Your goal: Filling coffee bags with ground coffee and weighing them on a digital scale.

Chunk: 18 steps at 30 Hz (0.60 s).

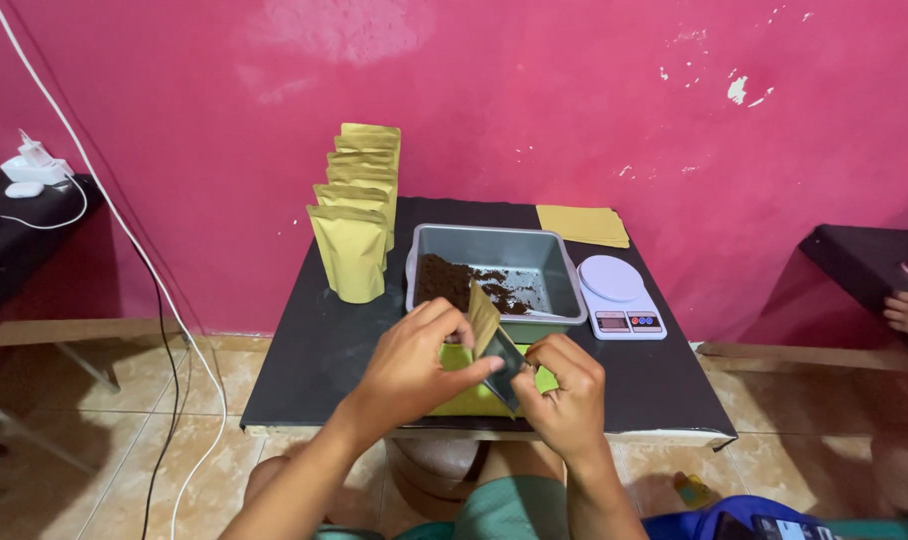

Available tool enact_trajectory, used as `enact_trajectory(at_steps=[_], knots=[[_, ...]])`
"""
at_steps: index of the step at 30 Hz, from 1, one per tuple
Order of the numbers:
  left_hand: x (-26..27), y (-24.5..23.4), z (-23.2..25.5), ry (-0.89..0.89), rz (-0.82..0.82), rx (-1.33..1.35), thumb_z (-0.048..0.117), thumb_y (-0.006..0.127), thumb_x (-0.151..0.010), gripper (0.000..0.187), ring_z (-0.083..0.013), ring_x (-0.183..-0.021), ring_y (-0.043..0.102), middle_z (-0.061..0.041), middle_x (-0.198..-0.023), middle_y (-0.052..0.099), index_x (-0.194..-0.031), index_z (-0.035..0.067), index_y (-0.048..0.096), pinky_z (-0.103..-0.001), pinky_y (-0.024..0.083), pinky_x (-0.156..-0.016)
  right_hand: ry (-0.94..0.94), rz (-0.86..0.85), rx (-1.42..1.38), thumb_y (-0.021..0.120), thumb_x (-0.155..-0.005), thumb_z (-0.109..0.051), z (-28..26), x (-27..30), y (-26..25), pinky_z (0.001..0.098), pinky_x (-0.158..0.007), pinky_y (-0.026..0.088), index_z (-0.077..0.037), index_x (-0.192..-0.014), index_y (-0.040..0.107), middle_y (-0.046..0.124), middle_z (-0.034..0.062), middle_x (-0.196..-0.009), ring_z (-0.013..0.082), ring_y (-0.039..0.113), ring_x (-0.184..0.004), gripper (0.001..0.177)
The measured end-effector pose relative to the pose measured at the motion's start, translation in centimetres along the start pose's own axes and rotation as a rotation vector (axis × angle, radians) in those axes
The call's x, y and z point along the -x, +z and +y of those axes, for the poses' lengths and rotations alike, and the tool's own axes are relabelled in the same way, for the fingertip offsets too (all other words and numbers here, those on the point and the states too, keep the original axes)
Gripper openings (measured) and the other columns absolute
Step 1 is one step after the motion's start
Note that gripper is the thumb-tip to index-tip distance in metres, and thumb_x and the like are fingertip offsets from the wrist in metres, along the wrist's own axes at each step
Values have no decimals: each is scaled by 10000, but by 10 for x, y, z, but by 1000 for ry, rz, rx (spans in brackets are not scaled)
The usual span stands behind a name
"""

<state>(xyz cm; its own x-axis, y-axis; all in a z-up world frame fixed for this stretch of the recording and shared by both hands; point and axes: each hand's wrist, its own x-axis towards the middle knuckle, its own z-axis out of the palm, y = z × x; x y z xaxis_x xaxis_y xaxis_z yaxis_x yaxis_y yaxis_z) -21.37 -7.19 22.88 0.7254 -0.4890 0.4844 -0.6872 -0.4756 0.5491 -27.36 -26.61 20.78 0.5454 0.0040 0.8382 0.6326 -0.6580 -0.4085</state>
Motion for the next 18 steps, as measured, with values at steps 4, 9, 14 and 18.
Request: enact_trajectory(at_steps=[4, 9, 14, 18], knots=[[2, 5, 5, -68, 62, 315, 541, 731, -818, 500, -136, -1080, 601, 13, -1146, 589, -1136, 168, 631, -325, 468, -896, 76, 34, -17, 550, -783, 17, 7, 2, 1, 317, -580, 348, -29, -636, 481, 471, 50, -641, 178, 437, -608, 168], [-6, 46, -53, -134, -49, 921, 486, 636, -921, 509, -152, -1191, 573, -35, -1277, 570, -1265, 120, 552, -294, 507, -878, 122, 49, -9, 540, -753, 37, 11, 5, -3, 296, -576, 322, -39, -622, 449, 434, 33, -636, 156, 382, -603, 177], [-9, 56, -68, -178, -80, 1218, 409, 530, -1020, 381, -195, -1157, 612, -94, -1254, 617, -1194, 77, 594, -343, 547, -873, 133, 53, 4, 539, -758, 35, 10, 7, -6, 294, -569, 299, -46, -618, 414, 405, 29, -633, 151, 352, -603, 205], [-27, 47, -75, -93, 34, 947, 337, 529, -1046, 361, -175, -1088, 638, -83, -1105, 670, -832, 86, 677, -307, 485, -907, 167, 70, 15, 547, -753, 24, 21, 16, -17, 292, -611, 355, -31, -633, 495, 487, 53, -671, 166, 454, -632, 142]])
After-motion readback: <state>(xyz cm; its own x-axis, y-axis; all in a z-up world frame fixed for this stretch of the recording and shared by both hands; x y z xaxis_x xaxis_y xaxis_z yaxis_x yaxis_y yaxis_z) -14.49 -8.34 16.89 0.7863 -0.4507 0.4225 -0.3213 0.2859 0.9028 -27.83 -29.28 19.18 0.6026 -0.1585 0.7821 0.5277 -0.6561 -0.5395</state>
